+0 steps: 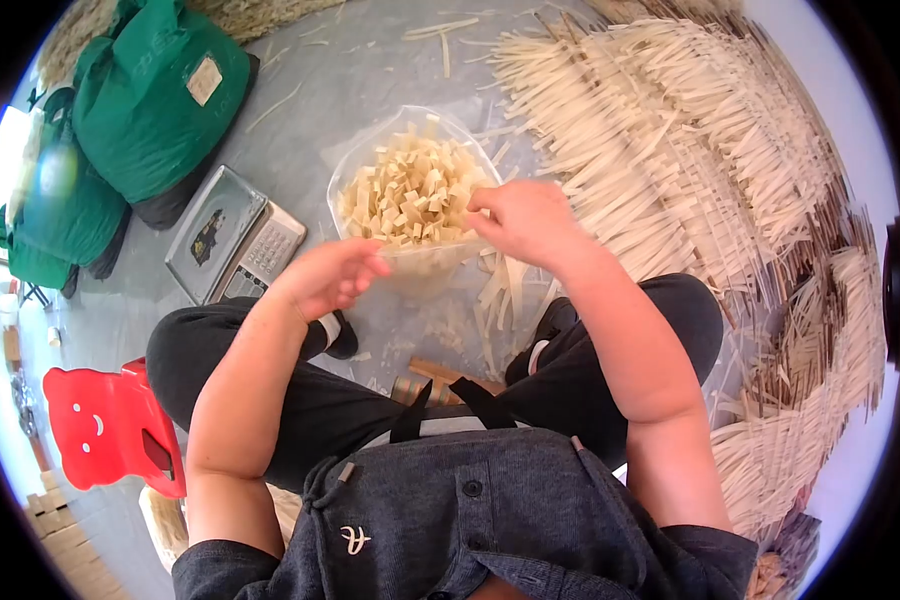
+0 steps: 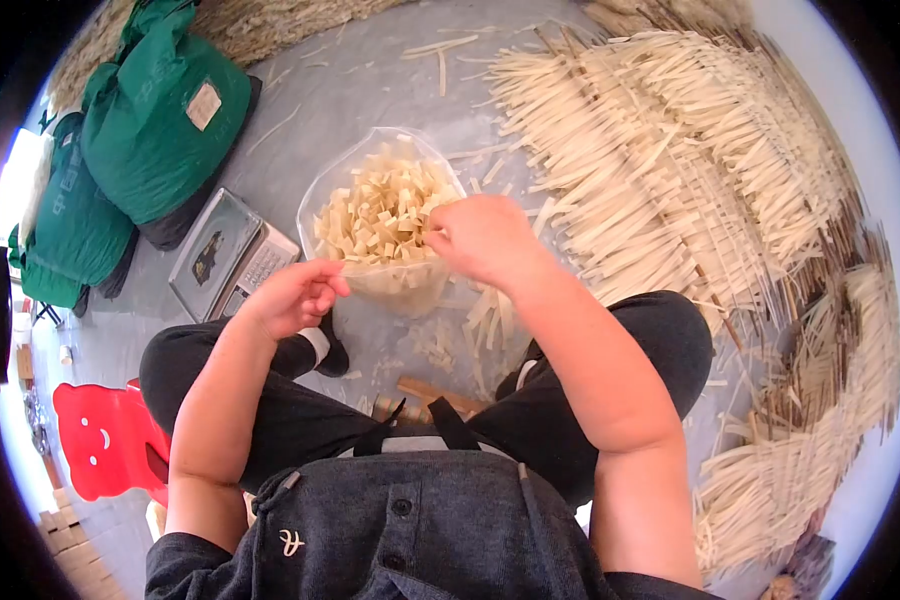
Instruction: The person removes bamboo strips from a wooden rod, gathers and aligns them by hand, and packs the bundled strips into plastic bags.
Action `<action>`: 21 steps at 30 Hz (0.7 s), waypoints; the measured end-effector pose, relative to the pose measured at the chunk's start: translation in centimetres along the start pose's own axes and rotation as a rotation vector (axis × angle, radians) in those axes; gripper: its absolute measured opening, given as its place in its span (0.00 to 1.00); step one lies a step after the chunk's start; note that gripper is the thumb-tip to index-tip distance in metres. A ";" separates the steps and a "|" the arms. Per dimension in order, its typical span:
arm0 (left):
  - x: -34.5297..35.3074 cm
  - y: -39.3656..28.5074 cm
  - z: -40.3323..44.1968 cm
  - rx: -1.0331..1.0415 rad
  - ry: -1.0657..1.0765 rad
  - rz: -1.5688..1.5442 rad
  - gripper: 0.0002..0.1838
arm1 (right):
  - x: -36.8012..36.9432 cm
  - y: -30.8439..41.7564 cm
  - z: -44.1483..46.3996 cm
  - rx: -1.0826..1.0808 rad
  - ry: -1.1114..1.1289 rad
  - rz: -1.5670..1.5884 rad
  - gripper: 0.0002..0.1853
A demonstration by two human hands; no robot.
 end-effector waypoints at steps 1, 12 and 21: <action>-0.7 -0.3 -0.2 0.002 0.010 0.125 0.19 | 0.0 -0.4 0.1 0.021 0.049 0.058 0.16; -5.9 -8.9 -0.2 0.654 -0.852 0.671 0.30 | 3.3 -7.4 1.0 0.310 -0.186 0.175 0.20; -7.3 -10.3 -6.5 0.782 -0.755 0.291 0.24 | 0.4 -4.1 2.8 0.082 -0.540 0.814 0.20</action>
Point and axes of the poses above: each hand's wrist, its own z-axis towards the middle knuckle, its own x-axis out of the palm, y = z × x, the point moved 9 cm from there along z, towards the middle knuckle, and after that the axes turned 12 degrees about -x, right-handed, at the moved point
